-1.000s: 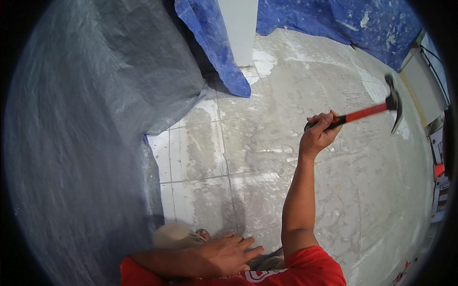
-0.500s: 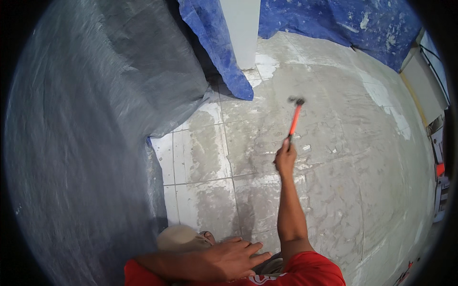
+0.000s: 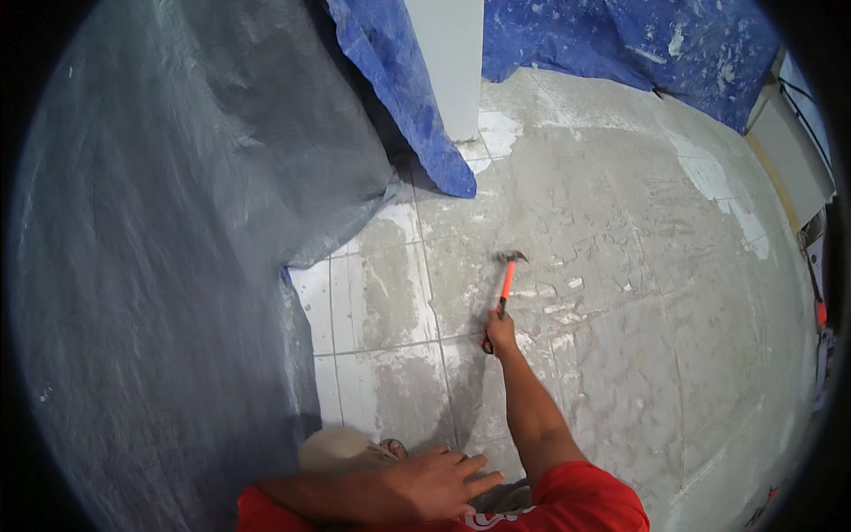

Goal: The person repeatedly strikes white floor tiles using a hammer held in their right hand.

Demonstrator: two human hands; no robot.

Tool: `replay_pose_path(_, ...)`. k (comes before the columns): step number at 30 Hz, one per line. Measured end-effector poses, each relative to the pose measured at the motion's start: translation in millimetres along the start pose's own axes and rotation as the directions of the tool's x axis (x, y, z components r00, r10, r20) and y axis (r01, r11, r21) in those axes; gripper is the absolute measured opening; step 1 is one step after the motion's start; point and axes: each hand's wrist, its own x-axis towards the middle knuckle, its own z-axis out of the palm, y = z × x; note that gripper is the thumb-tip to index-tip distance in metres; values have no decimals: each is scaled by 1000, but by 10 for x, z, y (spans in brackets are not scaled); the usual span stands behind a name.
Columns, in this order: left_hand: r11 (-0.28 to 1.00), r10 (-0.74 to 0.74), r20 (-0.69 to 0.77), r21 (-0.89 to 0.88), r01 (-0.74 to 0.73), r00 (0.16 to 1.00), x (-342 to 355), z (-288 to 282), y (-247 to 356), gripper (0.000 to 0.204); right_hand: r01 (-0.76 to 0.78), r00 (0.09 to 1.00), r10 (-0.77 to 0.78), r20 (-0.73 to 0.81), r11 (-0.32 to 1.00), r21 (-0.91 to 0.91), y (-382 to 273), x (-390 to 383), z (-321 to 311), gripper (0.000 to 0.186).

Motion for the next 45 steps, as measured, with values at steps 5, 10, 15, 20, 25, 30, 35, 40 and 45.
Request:
replay_pose_path(5,1000,-9,-11,0,9,1000,4,-123,38,63,143,967,-112,-228,982,124,-397,-378,-75,41)
replay_pose_path(10,997,27,-38,-65,-29,999,39,134,-15,63,706,632,-694,-345,699,-112,-1848,-605,-332,35)
replay_pose_path(15,991,-50,21,-125,52,999,-26,-85,1,62,924,239,-850,-470,348,-160,-2662,-922,-322,27)
replay_pose_path(20,993,-37,-7,-111,36,999,-40,-146,29,63,557,322,-781,-535,614,-560,-1106,-74,-44,49)
replay_pose_path(25,999,4,33,37,-6,999,-26,-13,38,63,-15,997,4,-72,988,-153,-134,-326,206,41)
replay_pose_path(30,990,130,-196,-23,-137,972,38,256,12,63,361,897,-367,-246,930,-69,-902,-494,81,45)
replay_pose_path(35,999,37,-28,6,-36,999,-42,43,49,61,829,424,-800,-424,532,-175,-2440,-1049,-192,29)
replay_pose_path(40,1000,-3,-90,-10,2,996,-128,58,20,60,924,335,-719,-610,377,63,-2415,-942,-26,32)
replay_pose_path(45,993,118,-97,20,-117,988,42,99,6,60,339,790,-521,-325,811,-477,42,260,-329,37)
